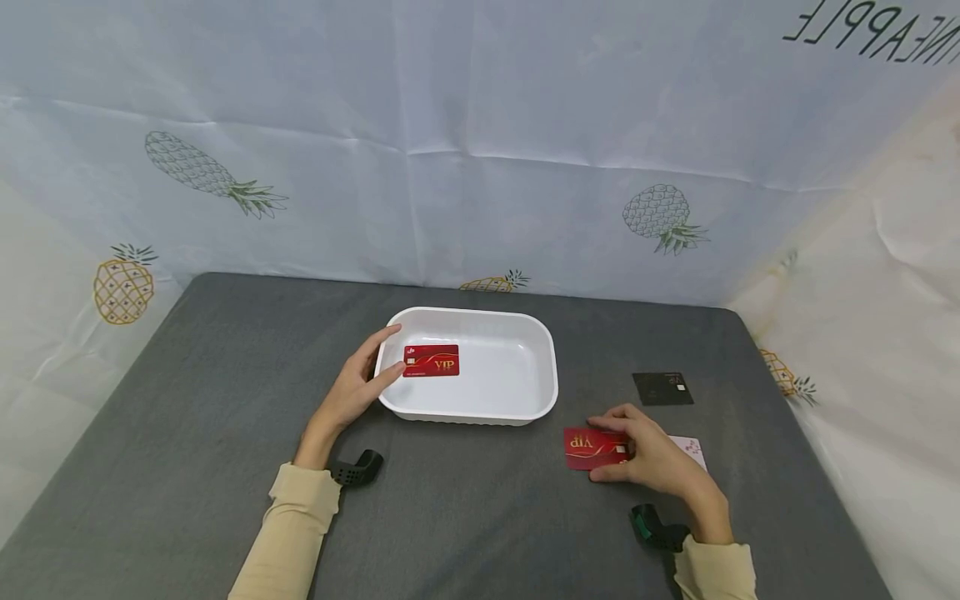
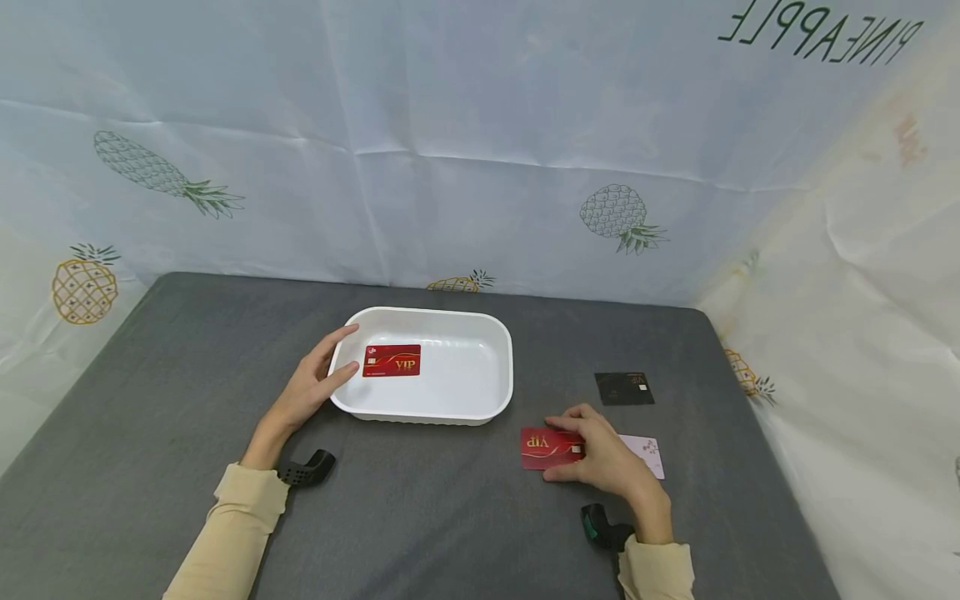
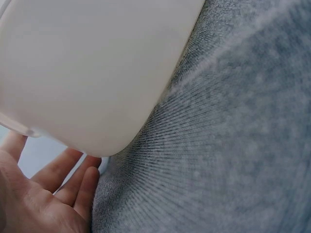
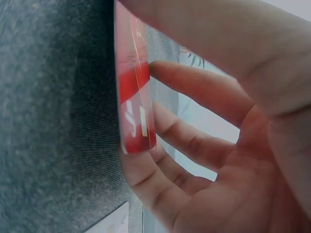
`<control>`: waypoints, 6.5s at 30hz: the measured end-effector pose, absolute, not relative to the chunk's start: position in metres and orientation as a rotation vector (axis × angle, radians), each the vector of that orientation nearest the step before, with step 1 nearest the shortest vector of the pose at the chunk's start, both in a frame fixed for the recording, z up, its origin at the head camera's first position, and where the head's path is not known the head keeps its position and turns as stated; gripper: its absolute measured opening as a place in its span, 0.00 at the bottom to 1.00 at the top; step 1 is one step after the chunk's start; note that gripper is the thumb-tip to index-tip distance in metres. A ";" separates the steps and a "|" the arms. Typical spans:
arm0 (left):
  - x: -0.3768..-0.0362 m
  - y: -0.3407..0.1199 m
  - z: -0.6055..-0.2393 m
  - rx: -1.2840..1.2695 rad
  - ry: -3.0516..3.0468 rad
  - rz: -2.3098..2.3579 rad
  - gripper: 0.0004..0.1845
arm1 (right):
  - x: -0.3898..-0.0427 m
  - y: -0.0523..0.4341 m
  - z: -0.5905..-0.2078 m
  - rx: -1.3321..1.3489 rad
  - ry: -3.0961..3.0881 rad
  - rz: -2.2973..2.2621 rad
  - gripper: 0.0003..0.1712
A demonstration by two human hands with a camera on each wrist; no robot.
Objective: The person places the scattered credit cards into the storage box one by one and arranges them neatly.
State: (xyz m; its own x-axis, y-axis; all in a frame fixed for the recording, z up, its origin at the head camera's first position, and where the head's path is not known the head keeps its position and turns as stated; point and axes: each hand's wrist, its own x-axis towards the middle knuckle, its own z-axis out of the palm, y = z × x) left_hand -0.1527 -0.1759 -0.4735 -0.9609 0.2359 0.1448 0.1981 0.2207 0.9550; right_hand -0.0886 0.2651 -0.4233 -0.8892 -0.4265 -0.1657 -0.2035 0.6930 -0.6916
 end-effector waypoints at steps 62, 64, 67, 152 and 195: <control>-0.154 -0.175 -0.474 0.431 2.427 1.908 0.33 | -0.100 0.259 -0.386 -0.566 2.827 -0.917 0.38; -0.154 -0.175 -0.474 0.429 2.426 1.907 0.33 | -0.102 0.257 -0.386 -0.574 2.830 -0.913 0.38; -0.153 -0.175 -0.474 0.428 2.424 1.907 0.33 | -0.104 0.254 -0.384 -0.590 2.834 -0.908 0.38; -0.155 -0.175 -0.473 0.371 2.460 1.859 0.34 | -0.178 0.143 -0.393 -0.642 2.696 -0.887 0.40; -0.155 -0.176 -0.471 0.390 2.445 1.877 0.35 | -0.182 0.114 -0.410 -0.406 2.888 -0.325 0.35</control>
